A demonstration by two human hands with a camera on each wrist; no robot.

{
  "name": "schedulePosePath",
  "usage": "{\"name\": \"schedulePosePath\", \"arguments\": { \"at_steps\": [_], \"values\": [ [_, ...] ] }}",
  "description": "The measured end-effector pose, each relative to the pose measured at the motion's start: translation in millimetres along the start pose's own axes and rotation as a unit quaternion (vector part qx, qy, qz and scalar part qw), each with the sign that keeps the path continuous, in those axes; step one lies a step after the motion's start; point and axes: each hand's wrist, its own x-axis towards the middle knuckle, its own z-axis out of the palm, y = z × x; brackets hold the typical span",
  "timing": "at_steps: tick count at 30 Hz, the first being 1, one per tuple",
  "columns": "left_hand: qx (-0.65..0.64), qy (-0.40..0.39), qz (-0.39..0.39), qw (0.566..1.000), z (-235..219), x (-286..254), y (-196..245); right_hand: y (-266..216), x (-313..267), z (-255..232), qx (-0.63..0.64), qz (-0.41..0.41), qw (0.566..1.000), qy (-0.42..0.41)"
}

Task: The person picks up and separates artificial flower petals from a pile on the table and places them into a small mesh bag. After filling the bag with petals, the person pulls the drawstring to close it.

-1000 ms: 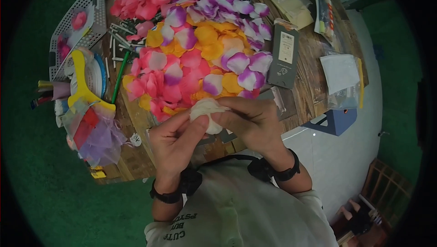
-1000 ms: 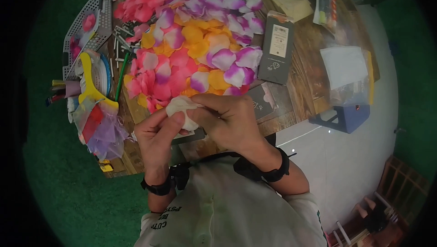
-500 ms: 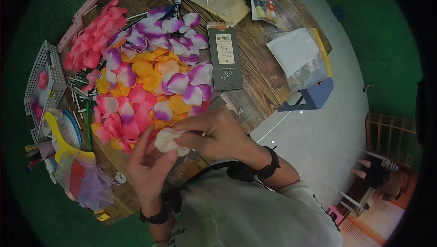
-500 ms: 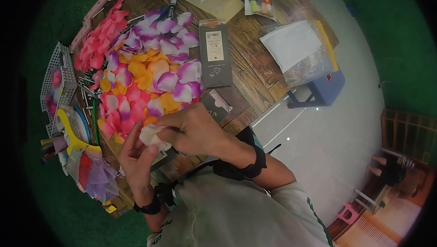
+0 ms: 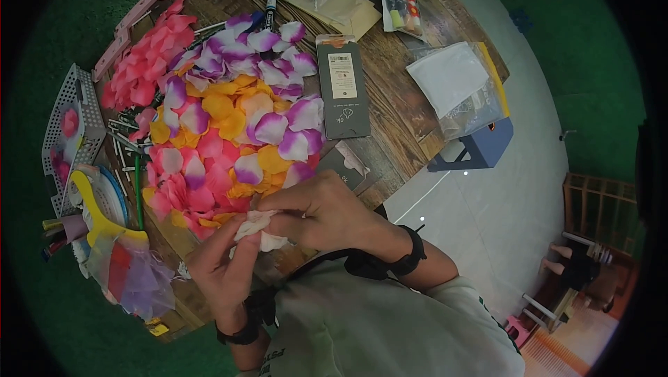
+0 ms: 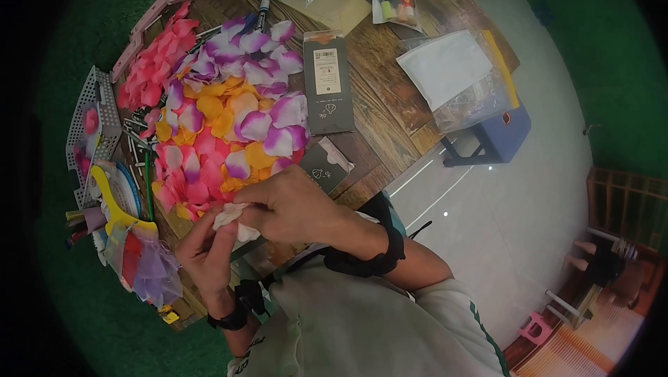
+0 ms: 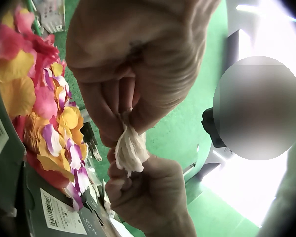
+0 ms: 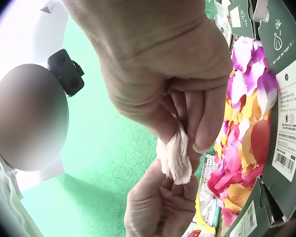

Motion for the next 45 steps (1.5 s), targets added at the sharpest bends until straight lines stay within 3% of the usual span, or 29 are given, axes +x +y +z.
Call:
{"name": "schedulePosePath", "arguments": {
  "at_steps": [3,5,6,8,11,15,18,20,24,27,28,30,37,39,41,43,45],
  "values": [
    [0.011,0.037,0.023,0.999,1,-3,-1,-3,-4,5,-0.004,0.071,0.997,-0.002],
    [0.008,0.065,0.034,0.997,0,-6,1,-5,-6,14,0.196,0.167,0.966,0.012],
    [0.007,0.063,0.036,0.997,0,-6,1,-4,-6,17,0.195,0.166,0.967,0.014],
    [-0.009,0.084,0.070,0.994,3,-7,1,0,-6,22,0.387,0.174,0.905,-0.021],
    [-0.014,0.097,0.103,0.990,4,-8,-1,-8,-4,20,0.356,0.181,0.914,-0.073],
    [-0.004,0.136,0.096,0.986,10,-8,1,-13,-6,22,0.385,0.181,0.905,-0.031],
    [0.061,0.146,0.108,0.981,12,-9,0,-15,-8,19,0.320,0.187,0.928,-0.031],
    [0.089,0.142,0.132,0.977,15,-8,1,-14,-10,19,0.204,0.129,0.970,0.020],
    [0.074,0.148,0.067,0.984,16,-7,6,-13,-12,20,0.248,0.171,0.952,0.054],
    [-0.040,0.118,-0.020,0.992,13,-7,10,-19,-8,18,0.319,0.222,0.920,0.048],
    [-0.033,0.137,-0.029,0.990,13,-7,12,-18,-8,17,0.328,0.243,0.911,0.057],
    [-0.138,0.128,-0.057,0.980,11,-7,12,-16,-9,15,0.336,0.269,0.901,0.052],
    [-0.210,0.167,-0.049,0.962,-6,-15,6,-15,-5,23,0.306,0.257,0.915,0.065],
    [-0.200,0.170,-0.047,0.964,-8,-17,4,-12,-6,21,0.291,0.247,0.920,0.084],
    [-0.199,0.154,-0.042,0.967,-7,-19,3,-8,-10,10,0.156,0.180,0.962,0.136],
    [-0.158,0.180,-0.064,0.969,-8,-21,3,-8,-9,-13,0.066,0.144,0.960,0.232],
    [-0.165,0.160,-0.049,0.972,-7,-20,1,1,-10,-45,0.058,0.152,0.931,0.328]
  ]
}}
